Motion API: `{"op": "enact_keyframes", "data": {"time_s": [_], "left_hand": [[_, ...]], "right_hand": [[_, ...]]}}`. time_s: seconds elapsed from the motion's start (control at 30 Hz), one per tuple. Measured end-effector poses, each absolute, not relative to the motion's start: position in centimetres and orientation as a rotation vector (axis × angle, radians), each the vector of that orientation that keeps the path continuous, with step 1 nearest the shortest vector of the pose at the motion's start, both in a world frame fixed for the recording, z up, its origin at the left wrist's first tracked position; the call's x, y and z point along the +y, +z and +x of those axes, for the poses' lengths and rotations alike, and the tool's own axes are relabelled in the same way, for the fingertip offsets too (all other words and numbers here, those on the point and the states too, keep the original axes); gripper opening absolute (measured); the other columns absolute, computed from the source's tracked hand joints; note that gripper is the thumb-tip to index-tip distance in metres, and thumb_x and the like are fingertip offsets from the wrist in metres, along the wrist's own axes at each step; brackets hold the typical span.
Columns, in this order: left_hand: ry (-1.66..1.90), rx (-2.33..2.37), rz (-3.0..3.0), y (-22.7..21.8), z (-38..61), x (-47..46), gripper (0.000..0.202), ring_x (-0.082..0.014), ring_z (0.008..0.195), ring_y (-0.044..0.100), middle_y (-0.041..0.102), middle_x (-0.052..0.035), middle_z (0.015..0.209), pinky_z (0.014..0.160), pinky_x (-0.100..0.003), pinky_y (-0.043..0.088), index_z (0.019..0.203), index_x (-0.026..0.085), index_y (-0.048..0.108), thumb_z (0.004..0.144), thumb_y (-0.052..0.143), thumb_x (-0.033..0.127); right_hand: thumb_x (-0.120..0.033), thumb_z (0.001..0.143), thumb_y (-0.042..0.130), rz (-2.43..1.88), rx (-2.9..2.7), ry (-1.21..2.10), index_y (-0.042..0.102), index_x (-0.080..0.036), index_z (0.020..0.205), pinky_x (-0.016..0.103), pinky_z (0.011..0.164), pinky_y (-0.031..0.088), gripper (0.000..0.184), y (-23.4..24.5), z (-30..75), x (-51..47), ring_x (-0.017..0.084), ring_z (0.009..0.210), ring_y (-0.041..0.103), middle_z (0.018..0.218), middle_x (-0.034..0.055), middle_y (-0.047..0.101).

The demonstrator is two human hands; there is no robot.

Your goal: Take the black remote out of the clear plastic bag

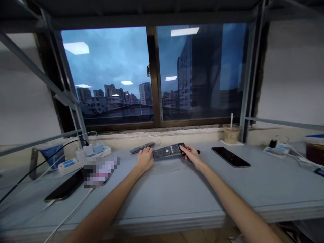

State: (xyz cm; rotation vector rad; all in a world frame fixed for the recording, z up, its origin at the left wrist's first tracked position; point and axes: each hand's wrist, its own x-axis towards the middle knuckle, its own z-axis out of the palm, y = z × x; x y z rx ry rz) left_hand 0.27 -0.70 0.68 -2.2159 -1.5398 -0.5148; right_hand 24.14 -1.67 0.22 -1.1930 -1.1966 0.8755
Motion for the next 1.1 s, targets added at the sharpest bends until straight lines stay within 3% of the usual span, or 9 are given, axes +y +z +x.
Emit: {"op": "enact_keyframes", "data": {"time_s": [0.2,0.37,0.67,0.83,0.97,1.1], "left_hand": [[-0.557,-1.550,-2.239,1.2,0.5,-1.0,0.024,-0.0232,0.103,0.043,0.052,-0.0083,0.107,0.086,-0.036,0.030,0.101,0.018,0.048,0.077,0.045,0.016],[-0.658,-1.603,-2.129,1.6,0.0,-0.9,0.021,-0.0236,0.101,0.046,0.055,-0.0080,0.104,0.086,-0.037,0.030,0.100,0.018,0.049,0.081,0.040,0.018],[-0.855,-1.745,-2.079,2.5,-0.3,-1.4,0.031,-0.0216,0.100,0.050,0.059,-0.0081,0.101,0.085,-0.036,0.030,0.106,0.017,0.049,0.085,0.026,0.014],[-0.835,-1.556,-2.347,2.1,0.2,-1.5,0.052,-0.0201,0.117,0.038,0.046,-0.0077,0.125,0.095,-0.035,0.025,0.126,0.018,0.033,0.074,0.035,0.012],[-0.642,-1.262,-2.622,1.7,1.0,-1.9,0.068,-0.0225,0.116,0.037,0.046,-0.0090,0.122,0.097,-0.036,0.023,0.130,0.018,0.029,0.064,0.045,0.012],[-0.600,-1.055,-2.748,1.5,1.9,-2.7,0.064,-0.0232,0.110,0.042,0.046,-0.0081,0.121,0.098,-0.038,0.025,0.127,0.020,0.035,0.065,0.053,0.019]], "right_hand": [[-0.052,0.062,0.062,-1.176,-1.225,0.874,0.052,-0.018,0.062,0.019,0.033,0.027,0.035,0.2,23.9,-1.8,0.006,0.034,0.037,0.044,-0.0056,0.045],[-0.049,0.067,0.053,-1.166,-1.075,0.766,0.047,-0.020,0.063,0.022,0.036,0.032,0.030,0.0,25.1,-0.7,0.009,0.035,0.039,0.042,-0.0058,0.042],[-0.045,0.075,0.040,-1.197,-0.804,0.467,0.049,-0.019,0.084,0.025,0.038,0.035,0.028,0.9,26.8,-1.0,0.015,0.038,0.048,0.043,-0.0042,0.045],[-0.039,0.079,0.037,-1.203,-0.854,0.531,0.049,-0.018,0.101,0.024,0.037,0.037,0.033,1.0,26.3,-1.1,0.015,0.040,0.053,0.049,-0.0016,0.053],[-0.034,0.080,0.037,-1.207,-0.958,0.629,0.049,-0.021,0.104,0.020,0.034,0.035,0.029,1.1,25.6,-1.2,0.013,0.039,0.054,0.049,-0.0021,0.056],[-0.031,0.082,0.037,-1.219,-1.079,0.720,0.050,-0.020,0.103,0.017,0.032,0.034,0.027,1.2,24.7,-1.4,0.012,0.038,0.055,0.048,-0.0017,0.059]]}}
